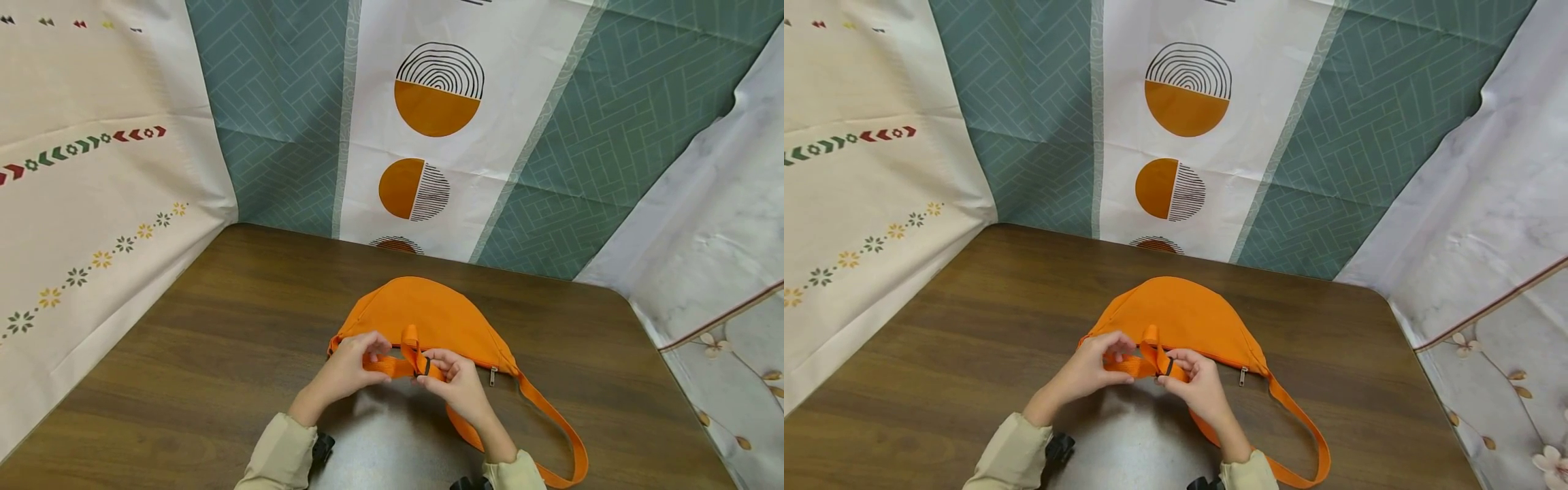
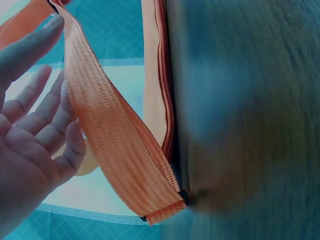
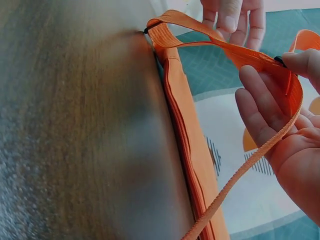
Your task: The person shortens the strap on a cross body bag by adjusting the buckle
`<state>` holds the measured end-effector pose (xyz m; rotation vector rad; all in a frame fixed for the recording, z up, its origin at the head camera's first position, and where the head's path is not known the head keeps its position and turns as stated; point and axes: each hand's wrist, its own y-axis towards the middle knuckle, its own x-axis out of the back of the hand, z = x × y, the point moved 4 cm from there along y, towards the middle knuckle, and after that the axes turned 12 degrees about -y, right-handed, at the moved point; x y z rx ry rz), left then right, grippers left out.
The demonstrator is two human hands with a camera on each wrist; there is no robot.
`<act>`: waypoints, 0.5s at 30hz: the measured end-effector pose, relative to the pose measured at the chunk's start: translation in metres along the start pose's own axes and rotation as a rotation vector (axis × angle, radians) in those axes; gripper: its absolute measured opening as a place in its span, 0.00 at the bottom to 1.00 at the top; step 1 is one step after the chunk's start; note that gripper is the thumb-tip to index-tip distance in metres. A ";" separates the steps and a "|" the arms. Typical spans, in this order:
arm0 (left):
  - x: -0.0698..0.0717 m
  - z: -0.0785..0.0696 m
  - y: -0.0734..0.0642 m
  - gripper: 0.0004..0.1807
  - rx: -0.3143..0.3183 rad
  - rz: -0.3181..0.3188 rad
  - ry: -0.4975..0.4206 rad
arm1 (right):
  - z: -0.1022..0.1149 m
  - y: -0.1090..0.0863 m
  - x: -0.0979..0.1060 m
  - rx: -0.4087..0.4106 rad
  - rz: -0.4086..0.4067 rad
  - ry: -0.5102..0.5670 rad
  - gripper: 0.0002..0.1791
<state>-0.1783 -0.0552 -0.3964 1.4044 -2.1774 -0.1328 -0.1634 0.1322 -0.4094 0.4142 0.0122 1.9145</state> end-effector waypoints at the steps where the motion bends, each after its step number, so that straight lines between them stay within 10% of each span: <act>1: 0.000 0.001 0.000 0.18 0.007 0.002 0.004 | 0.000 0.000 0.000 0.000 0.001 0.002 0.19; 15: 0.002 0.000 0.001 0.10 -0.016 0.084 0.000 | 0.002 -0.001 0.002 0.038 -0.013 -0.031 0.17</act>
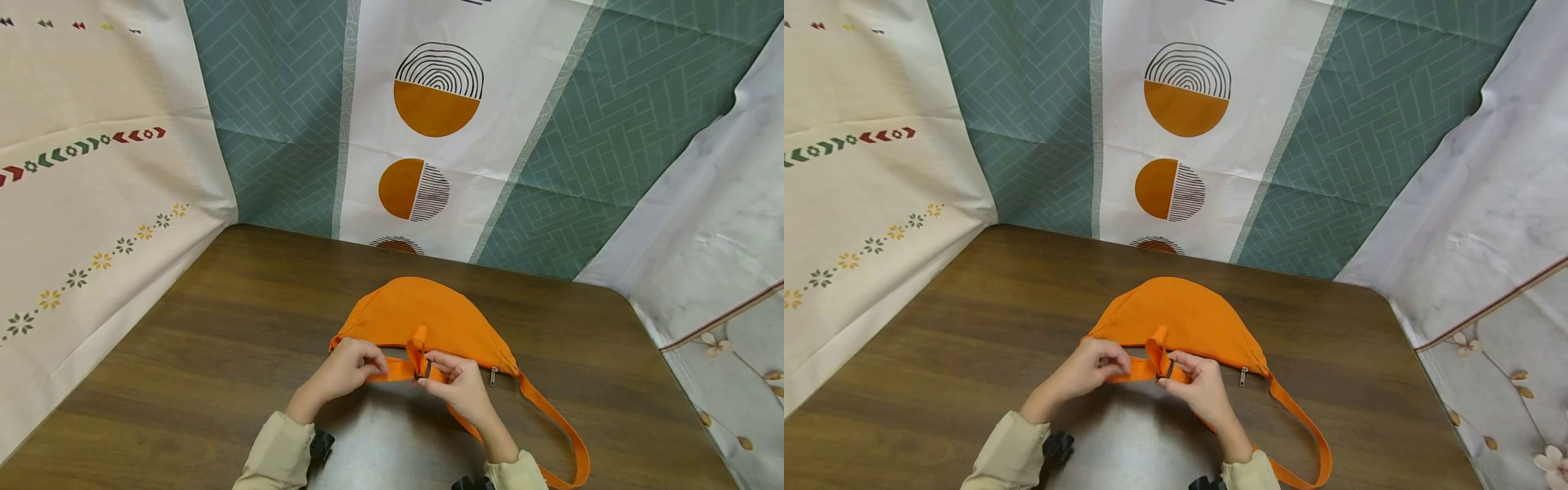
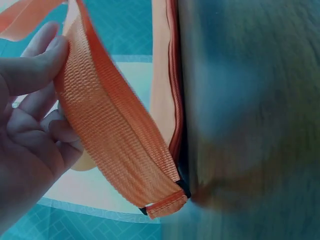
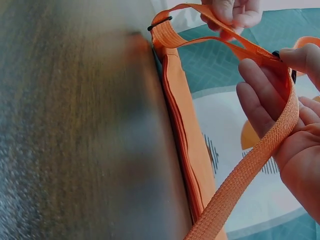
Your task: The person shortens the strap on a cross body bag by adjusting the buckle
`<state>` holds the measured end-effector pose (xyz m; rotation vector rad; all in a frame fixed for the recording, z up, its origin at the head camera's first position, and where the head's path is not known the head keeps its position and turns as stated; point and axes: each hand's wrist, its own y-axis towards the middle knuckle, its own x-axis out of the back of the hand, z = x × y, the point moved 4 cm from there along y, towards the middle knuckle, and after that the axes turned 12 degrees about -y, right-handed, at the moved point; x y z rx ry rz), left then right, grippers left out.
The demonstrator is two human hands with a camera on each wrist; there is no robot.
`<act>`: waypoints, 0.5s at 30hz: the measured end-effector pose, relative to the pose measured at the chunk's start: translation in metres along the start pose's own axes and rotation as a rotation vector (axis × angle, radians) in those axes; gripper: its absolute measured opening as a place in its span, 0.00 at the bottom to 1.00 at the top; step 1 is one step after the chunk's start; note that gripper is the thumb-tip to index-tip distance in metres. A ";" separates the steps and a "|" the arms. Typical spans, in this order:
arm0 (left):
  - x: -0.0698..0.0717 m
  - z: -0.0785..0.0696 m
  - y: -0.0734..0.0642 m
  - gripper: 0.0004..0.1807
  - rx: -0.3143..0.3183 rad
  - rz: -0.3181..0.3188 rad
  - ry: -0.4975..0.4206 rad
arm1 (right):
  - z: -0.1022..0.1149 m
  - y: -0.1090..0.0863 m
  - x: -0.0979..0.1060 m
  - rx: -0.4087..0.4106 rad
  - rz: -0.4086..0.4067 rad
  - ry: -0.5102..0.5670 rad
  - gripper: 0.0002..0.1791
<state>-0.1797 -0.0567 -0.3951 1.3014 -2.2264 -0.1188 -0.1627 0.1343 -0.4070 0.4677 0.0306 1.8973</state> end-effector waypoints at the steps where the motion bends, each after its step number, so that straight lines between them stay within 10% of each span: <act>1: 0.000 0.000 0.000 0.10 0.000 0.016 0.001 | 0.000 0.000 0.000 0.001 0.000 -0.007 0.17; 15: 0.007 0.001 -0.001 0.10 0.066 0.046 -0.016 | 0.006 -0.001 0.001 0.044 0.038 -0.115 0.17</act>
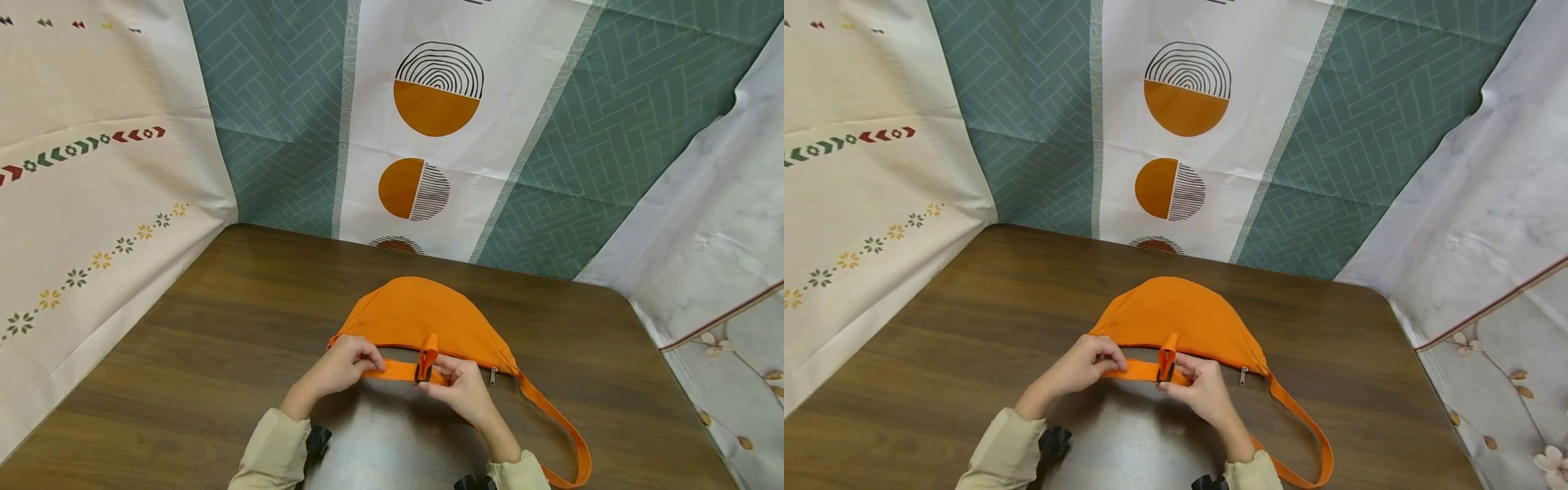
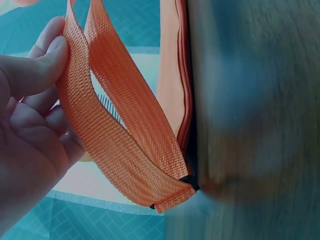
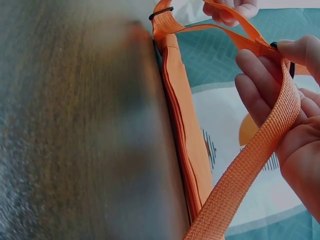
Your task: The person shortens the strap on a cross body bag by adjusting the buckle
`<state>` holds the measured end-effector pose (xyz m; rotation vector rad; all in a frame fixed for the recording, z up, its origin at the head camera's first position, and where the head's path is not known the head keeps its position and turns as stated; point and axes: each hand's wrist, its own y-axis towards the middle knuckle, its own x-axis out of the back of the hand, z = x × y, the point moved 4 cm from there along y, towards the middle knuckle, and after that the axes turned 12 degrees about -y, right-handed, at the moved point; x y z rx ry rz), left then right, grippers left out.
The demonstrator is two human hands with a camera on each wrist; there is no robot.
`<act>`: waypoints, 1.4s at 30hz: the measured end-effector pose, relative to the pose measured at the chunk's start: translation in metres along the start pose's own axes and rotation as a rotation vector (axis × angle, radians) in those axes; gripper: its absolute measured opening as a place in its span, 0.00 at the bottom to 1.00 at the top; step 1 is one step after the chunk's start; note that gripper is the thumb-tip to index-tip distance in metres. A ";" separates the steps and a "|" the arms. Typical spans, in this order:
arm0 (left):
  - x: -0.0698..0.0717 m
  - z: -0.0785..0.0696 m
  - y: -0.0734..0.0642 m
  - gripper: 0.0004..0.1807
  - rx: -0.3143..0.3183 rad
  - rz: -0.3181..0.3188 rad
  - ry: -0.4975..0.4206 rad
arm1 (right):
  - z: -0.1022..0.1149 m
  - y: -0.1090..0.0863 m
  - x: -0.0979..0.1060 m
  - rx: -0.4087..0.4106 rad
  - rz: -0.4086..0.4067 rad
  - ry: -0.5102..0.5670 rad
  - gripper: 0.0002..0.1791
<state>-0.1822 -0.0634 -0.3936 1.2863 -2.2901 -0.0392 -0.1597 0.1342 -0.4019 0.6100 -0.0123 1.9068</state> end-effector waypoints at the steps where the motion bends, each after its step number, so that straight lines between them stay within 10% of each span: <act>1: 0.001 0.000 0.000 0.10 0.004 0.000 -0.003 | 0.004 0.000 0.000 0.008 0.004 -0.001 0.17; 26: 0.040 0.015 -0.021 0.12 0.106 -0.082 0.064 | 0.008 -0.006 0.019 0.065 -0.039 -0.075 0.18; 42: 0.033 0.016 -0.018 0.07 0.119 -0.067 0.007 | 0.002 -0.002 0.012 0.015 -0.043 0.000 0.19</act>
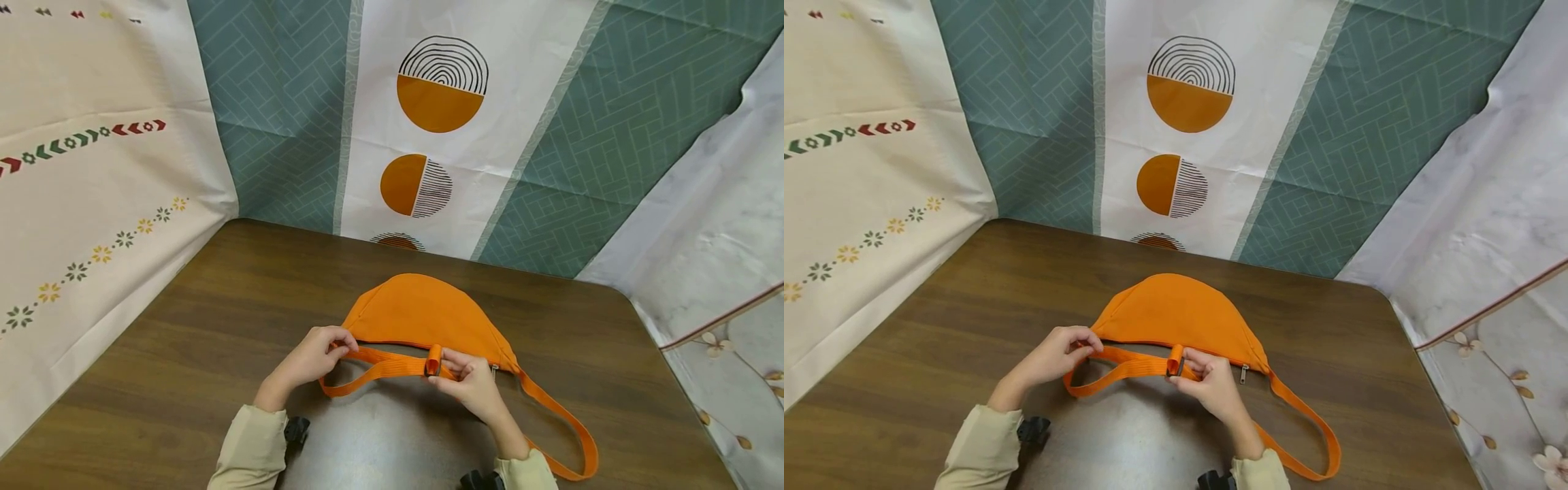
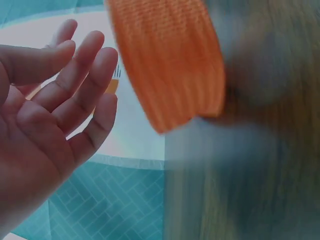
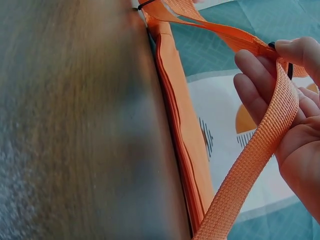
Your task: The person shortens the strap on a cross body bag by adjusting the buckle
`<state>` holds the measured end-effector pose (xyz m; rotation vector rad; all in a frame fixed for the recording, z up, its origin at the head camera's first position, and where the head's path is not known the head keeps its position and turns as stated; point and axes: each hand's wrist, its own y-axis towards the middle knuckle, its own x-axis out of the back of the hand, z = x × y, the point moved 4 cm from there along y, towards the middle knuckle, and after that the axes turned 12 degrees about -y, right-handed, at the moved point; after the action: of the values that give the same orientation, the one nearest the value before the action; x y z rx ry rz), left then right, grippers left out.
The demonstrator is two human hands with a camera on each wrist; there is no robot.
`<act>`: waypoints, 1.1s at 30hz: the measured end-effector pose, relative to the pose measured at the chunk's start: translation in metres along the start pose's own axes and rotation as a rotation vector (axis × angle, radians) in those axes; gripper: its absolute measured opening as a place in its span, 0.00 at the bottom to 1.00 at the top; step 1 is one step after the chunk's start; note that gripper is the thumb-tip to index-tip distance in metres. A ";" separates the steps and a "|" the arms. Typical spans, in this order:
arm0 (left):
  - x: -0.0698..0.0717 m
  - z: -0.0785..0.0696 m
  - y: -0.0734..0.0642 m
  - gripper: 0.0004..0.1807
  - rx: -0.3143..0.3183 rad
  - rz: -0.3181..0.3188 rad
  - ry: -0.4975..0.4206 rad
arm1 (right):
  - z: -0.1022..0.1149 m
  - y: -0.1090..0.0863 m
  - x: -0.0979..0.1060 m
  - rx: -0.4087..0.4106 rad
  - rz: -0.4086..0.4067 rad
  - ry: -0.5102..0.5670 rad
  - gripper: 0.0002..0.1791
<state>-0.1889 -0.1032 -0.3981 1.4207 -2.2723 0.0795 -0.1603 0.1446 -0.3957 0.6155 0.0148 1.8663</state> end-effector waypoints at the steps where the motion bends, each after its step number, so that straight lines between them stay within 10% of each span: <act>1: -0.001 -0.001 0.001 0.06 -0.002 -0.001 0.001 | 0.001 0.000 -0.001 -0.002 0.004 0.006 0.19; 19: -0.050 -0.025 0.024 0.02 -0.065 0.116 -0.049 | 0.000 0.002 -0.008 0.009 0.033 0.042 0.18; 33: -0.061 -0.033 0.029 0.05 -0.142 0.167 -0.087 | 0.023 0.004 -0.011 0.099 0.052 0.023 0.17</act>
<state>-0.1804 -0.0296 -0.3880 1.1826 -2.4116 -0.0916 -0.1511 0.1273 -0.3786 0.6679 0.1074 1.9314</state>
